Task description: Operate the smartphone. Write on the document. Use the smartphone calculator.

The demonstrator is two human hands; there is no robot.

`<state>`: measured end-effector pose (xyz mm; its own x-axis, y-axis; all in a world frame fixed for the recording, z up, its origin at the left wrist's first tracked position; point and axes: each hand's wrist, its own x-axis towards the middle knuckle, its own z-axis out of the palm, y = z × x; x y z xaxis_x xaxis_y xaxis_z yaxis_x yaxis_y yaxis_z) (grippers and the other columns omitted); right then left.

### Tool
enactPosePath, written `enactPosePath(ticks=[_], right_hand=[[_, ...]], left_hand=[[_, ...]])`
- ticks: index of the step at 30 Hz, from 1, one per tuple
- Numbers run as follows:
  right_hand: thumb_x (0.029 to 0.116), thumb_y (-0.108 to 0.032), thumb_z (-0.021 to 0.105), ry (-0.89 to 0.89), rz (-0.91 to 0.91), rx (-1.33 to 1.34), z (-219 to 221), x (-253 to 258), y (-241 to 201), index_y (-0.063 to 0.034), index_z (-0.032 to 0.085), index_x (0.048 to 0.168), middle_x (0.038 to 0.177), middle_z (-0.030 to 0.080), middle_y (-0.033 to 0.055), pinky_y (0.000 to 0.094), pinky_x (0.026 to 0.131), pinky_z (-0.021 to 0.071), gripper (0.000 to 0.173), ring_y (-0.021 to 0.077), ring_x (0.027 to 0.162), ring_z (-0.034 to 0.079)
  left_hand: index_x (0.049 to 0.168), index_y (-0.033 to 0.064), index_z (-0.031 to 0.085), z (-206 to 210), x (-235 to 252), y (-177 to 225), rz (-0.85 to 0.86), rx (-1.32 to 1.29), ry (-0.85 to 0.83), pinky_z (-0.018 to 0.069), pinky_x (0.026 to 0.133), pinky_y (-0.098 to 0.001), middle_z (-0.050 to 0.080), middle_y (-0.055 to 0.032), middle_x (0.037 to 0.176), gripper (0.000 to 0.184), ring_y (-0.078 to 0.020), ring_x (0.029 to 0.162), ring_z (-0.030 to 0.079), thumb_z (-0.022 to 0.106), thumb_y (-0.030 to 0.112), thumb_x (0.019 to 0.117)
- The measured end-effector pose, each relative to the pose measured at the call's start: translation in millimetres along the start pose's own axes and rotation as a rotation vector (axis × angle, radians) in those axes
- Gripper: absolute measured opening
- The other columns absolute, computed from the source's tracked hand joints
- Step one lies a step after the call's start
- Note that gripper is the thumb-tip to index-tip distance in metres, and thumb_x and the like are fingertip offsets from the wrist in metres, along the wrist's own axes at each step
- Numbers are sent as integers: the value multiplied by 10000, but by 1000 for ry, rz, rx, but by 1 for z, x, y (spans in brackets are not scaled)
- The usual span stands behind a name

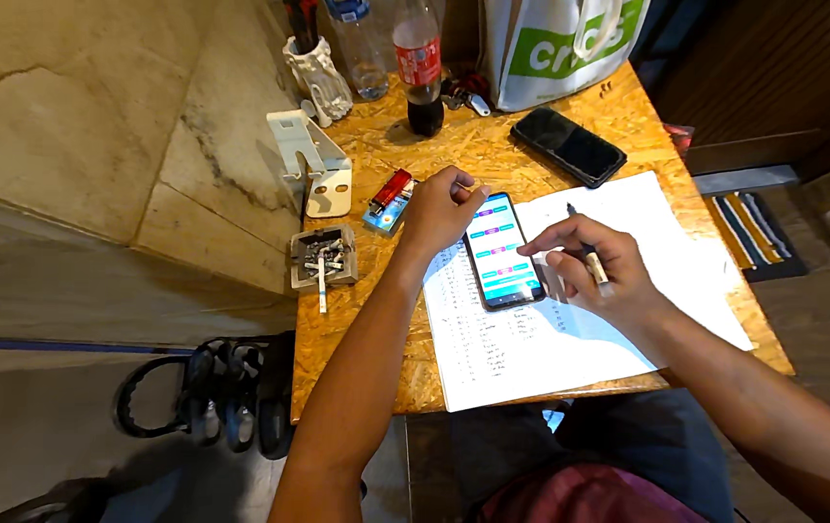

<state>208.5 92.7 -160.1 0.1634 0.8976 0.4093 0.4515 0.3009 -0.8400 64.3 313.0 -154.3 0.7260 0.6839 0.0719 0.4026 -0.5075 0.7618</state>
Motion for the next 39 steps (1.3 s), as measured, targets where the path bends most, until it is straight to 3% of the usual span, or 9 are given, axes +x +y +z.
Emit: enactPosePath(ticks=[4, 12, 26, 32, 37, 39], right_hand=[[1009, -162, 546, -61, -19, 13, 2, 0, 5, -74, 660, 1173, 946, 730, 16, 223, 422, 485, 218, 51, 514, 555], [1009, -170, 549, -86, -23, -6, 0, 0, 6, -82, 660, 1170, 1013, 744, 6, 217, 439, 494, 215, 39, 536, 569], [999, -165, 543, -90, 27, -54, 2, 0, 5, -106, 670, 1139, 989, 745, -17, 215, 459, 487, 198, 39, 557, 575], [1000, -169, 537, -50, 122, -93, 4, 2, 2, -134, 660, 1246, 779, 669, 4, 274, 420, 497, 276, 90, 481, 539], [1007, -148, 532, -18, 75, -51, 2, 1, 1, -112, 653, 1225, 1025, 737, 2, 239, 418, 477, 252, 63, 512, 551], [1009, -153, 528, -30, 37, -32, 2, 1, 2, -107, 649, 1227, 1047, 739, 2, 224, 416, 460, 253, 49, 511, 537]], left_hand=[[1151, 106, 682, 0, 0, 0, -8, 4, 6, 570, 776, -357, 716, 9, 891, 324, -103, 810, 681, 674, 386, 988], [1157, 103, 687, -1, 0, 0, -5, 11, 4, 571, 797, -386, 715, -4, 916, 329, -120, 840, 683, 669, 386, 989], [1151, 111, 686, 0, 0, -1, 1, 0, 7, 567, 783, -367, 714, 7, 904, 325, -108, 828, 678, 672, 392, 987], [1158, 113, 685, -1, 0, 1, -16, 13, -1, 566, 786, -366, 711, 4, 904, 331, -108, 826, 677, 673, 396, 987], [1156, 111, 686, -1, -1, 0, -14, 5, 3, 569, 778, -365, 711, 6, 909, 330, -107, 823, 678, 673, 394, 986], [1156, 108, 685, 0, -1, 0, -11, -1, 4, 568, 772, -361, 711, 5, 899, 328, -107, 810, 677, 673, 390, 987]])
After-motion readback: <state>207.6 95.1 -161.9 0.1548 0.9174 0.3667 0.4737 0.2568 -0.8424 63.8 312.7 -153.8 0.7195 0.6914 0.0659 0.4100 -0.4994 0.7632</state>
